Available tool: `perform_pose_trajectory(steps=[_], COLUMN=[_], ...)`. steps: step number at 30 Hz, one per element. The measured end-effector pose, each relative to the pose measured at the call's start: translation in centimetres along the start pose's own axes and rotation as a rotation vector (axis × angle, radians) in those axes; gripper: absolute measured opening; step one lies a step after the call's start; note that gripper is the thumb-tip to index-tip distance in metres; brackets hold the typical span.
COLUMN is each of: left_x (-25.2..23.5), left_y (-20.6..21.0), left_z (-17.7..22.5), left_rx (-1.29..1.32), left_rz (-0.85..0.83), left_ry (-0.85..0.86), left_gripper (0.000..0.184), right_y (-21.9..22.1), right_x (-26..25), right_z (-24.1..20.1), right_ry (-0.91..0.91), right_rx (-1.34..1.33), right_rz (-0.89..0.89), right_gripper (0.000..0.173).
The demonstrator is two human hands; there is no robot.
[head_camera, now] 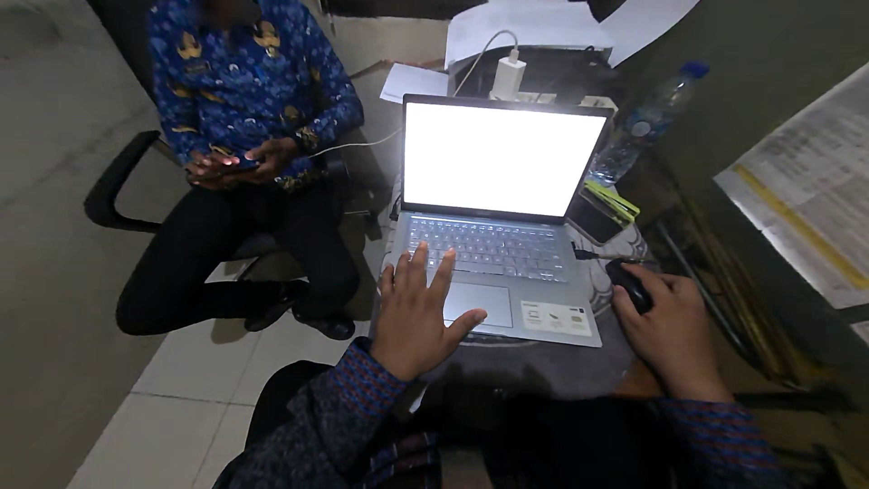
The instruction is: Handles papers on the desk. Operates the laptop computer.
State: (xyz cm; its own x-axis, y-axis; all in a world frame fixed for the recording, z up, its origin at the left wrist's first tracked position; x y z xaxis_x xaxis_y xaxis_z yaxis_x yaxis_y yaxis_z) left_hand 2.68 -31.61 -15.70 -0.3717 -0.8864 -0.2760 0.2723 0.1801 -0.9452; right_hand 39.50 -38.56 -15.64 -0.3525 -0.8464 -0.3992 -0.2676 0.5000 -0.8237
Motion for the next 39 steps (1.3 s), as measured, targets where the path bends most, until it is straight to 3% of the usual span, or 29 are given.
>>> perform_pose_trajectory(steps=[39], left_x=[-0.08], left_y=[0.11], left_z=[0.02], left_rx=[-0.048], left_rz=[-0.003], left_ry=[0.009], left_gripper=[0.098], right_y=[-0.2], right_x=[0.1], right_z=[-0.25], right_ry=[-0.014], right_rx=[0.012], right_rz=[0.008], right_gripper=[0.061])
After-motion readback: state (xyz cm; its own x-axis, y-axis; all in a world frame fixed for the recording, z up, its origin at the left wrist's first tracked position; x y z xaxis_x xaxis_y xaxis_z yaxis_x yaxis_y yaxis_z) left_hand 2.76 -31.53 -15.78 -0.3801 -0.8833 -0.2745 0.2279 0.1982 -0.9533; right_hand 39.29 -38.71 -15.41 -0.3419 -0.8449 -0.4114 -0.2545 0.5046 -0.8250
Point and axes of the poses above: each hand's wrist, its own x-axis away from the middle knuckle, its own y-axis out of the palm, z = x × y, the point moved 4 cm from there along -x, towards the middle knuckle, and after that the axes turned 4 degrees about -x, right-handed, at the moved point
